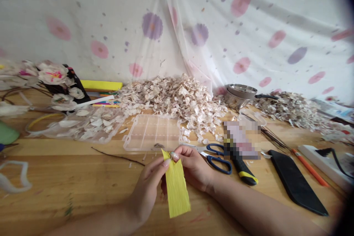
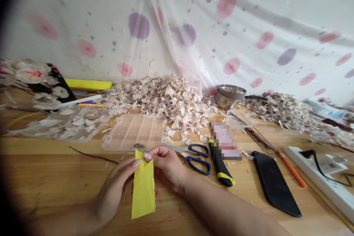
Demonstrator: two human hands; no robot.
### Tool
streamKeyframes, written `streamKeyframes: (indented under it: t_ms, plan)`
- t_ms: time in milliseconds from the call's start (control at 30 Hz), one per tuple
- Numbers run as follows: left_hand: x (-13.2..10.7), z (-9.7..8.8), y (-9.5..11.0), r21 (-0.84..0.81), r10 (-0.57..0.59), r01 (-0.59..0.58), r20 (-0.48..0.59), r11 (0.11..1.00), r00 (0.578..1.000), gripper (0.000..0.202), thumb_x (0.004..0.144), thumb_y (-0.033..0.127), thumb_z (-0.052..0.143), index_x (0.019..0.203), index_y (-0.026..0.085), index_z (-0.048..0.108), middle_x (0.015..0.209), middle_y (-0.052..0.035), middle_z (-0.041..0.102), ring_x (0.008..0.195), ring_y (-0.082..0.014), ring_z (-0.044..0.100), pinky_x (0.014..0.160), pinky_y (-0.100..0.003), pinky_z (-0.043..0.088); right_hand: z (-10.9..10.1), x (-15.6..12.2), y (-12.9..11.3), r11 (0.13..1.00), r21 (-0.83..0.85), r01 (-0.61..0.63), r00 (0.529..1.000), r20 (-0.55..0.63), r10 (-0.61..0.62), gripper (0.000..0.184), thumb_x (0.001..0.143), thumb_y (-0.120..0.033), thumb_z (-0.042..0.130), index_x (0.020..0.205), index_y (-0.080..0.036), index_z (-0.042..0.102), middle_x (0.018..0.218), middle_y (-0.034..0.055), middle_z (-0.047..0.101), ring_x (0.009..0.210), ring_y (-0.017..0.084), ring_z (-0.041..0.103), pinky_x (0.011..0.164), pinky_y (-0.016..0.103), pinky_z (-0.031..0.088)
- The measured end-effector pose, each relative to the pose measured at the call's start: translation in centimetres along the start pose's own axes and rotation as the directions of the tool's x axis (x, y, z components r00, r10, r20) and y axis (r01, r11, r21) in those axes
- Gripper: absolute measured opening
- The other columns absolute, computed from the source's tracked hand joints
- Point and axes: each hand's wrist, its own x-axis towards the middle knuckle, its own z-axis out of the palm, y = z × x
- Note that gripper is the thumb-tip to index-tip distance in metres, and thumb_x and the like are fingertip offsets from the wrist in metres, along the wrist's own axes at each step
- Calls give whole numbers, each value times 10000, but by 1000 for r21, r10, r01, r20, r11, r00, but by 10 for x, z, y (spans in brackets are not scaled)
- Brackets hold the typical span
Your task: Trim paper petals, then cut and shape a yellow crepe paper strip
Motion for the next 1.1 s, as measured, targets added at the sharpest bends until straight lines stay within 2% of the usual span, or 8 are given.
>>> streamKeyframes:
  t_ms: [133, 367, 633, 767, 967, 1100]
  plan:
    - [0, -2, -3, -24, 0, -1, -57, 1000, 998, 238, 772, 403, 572, 716, 185, 649, 510, 39, 474, 479, -126, 447, 460, -221, 384, 1, 0, 1, 1000, -11, 17, 1000, 14, -17, 277, 599, -288, 820, 628, -135, 592, 570, -15, 637, 512, 106, 571, 561, 244, 434]
    - [1, -1, -3, -11, -1, 1, -37, 1000, 999, 244, 781, 391, 561, 639, 197, 599, 518, 37, 468, 492, -129, 438, 468, -219, 371, 0, 1, 2, 999, -25, 20, 1000, 0, -20, 283, 590, -290, 823, 621, -139, 586, 561, -19, 623, 499, 102, 553, 544, 238, 418]
    - [1, 0, 2, 20, -26, 26, 4, 999, 1000, 275, 778, 429, 561, 804, 178, 670, 493, 42, 464, 450, -127, 449, 459, -228, 382, 2, 2, 0, 1000, 10, 14, 999, 39, -15, 268, 634, -277, 795, 684, -148, 566, 552, -45, 559, 445, 64, 462, 465, 189, 336]
    - [2, 0, 0, 37, -16, 16, 10, 999, 1000, 300, 772, 447, 571, 816, 175, 687, 477, 34, 493, 435, -133, 453, 471, -240, 392, 2, 2, -3, 1000, 18, -5, 998, 58, 4, 271, 630, -271, 794, 706, -145, 566, 538, -50, 531, 426, 50, 411, 436, 175, 283]
    - [2, -2, -2, 29, -18, 17, 57, 999, 998, 308, 796, 443, 546, 772, 175, 695, 535, 9, 580, 436, -125, 472, 472, -235, 392, -1, -1, -5, 999, 31, -5, 993, 117, 1, 255, 640, -268, 790, 712, -145, 579, 514, -59, 534, 436, 49, 429, 474, 183, 325]
    - [2, -2, -4, 20, -26, 25, 25, 999, 999, 302, 773, 460, 568, 741, 184, 687, 522, 6, 594, 462, -144, 527, 451, -231, 384, -1, -3, -6, 1000, -7, -17, 991, 134, 18, 236, 623, -253, 803, 684, -140, 605, 512, -49, 560, 457, 61, 475, 511, 201, 357]
